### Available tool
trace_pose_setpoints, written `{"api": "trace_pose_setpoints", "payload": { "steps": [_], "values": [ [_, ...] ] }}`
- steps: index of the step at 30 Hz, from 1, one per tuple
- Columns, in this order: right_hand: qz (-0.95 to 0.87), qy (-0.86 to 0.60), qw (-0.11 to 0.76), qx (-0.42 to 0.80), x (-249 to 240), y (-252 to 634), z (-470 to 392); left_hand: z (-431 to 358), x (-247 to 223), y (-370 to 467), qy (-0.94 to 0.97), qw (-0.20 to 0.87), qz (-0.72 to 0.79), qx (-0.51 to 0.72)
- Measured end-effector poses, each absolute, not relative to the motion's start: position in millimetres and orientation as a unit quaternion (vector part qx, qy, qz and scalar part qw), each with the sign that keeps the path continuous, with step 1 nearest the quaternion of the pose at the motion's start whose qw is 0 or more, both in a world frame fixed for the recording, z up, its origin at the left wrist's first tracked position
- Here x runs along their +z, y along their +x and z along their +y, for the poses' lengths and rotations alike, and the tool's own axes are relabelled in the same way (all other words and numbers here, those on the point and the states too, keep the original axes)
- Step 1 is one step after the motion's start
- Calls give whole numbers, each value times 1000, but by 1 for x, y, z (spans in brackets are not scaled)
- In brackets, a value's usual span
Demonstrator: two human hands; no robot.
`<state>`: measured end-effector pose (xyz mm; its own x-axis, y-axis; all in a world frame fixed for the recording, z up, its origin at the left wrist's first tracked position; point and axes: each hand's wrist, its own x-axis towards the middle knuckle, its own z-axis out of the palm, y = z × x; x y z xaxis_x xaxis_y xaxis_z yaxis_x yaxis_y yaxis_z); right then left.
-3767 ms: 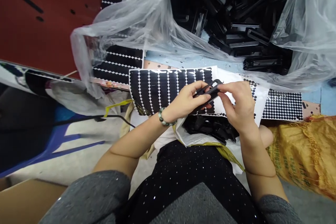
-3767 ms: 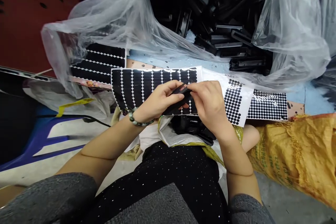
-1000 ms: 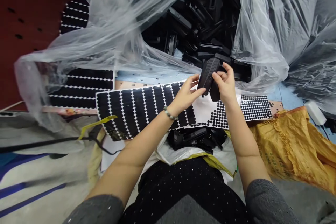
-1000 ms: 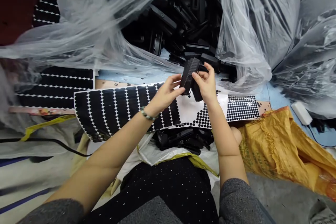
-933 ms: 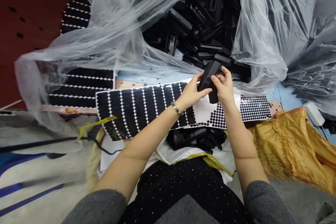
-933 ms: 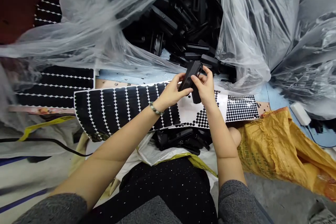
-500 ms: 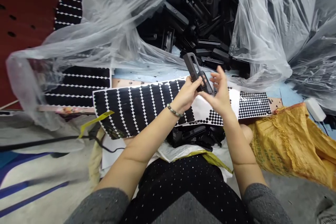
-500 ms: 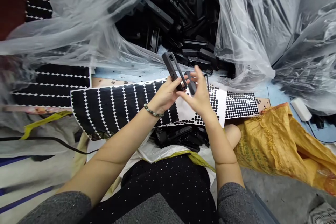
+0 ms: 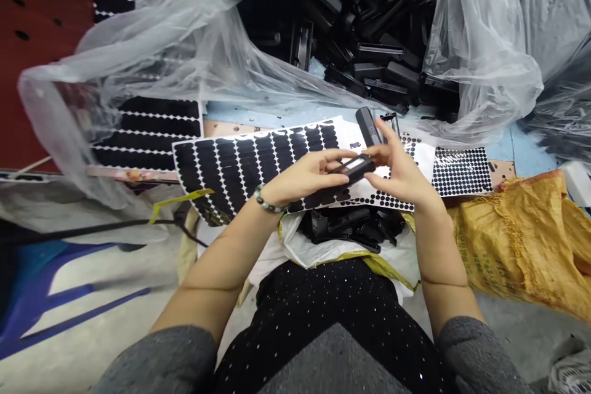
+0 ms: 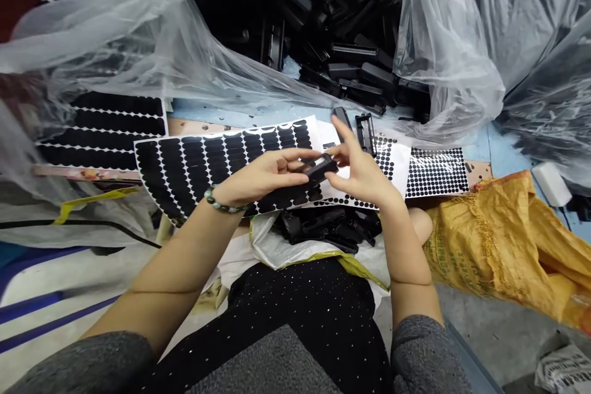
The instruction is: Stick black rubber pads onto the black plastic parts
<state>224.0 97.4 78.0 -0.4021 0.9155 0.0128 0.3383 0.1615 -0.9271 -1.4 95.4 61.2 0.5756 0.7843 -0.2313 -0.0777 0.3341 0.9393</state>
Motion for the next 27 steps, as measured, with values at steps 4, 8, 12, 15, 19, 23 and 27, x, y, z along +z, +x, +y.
{"api": "trace_pose_setpoints", "payload": {
  "steps": [4,8,12,15,19,23,27],
  "values": [
    [-589,-516,467,412,70,212,91,86,61,0,409,725,426,353],
    [-571,-517,466,435,70,199,82,83,62,-3,402,724,440,347],
    [-590,-522,442,429,69,189,79,80,65,-3,420,716,430,355],
    [-596,-522,445,417,68,187,79,79,68,-2,432,708,430,357],
    [-595,-514,456,417,70,186,77,78,70,-2,445,701,431,353],
    [-597,-523,448,412,72,185,75,78,71,-1,458,691,432,355],
    [-594,-516,458,412,72,185,75,78,72,0,469,684,433,353]
  ]
}}
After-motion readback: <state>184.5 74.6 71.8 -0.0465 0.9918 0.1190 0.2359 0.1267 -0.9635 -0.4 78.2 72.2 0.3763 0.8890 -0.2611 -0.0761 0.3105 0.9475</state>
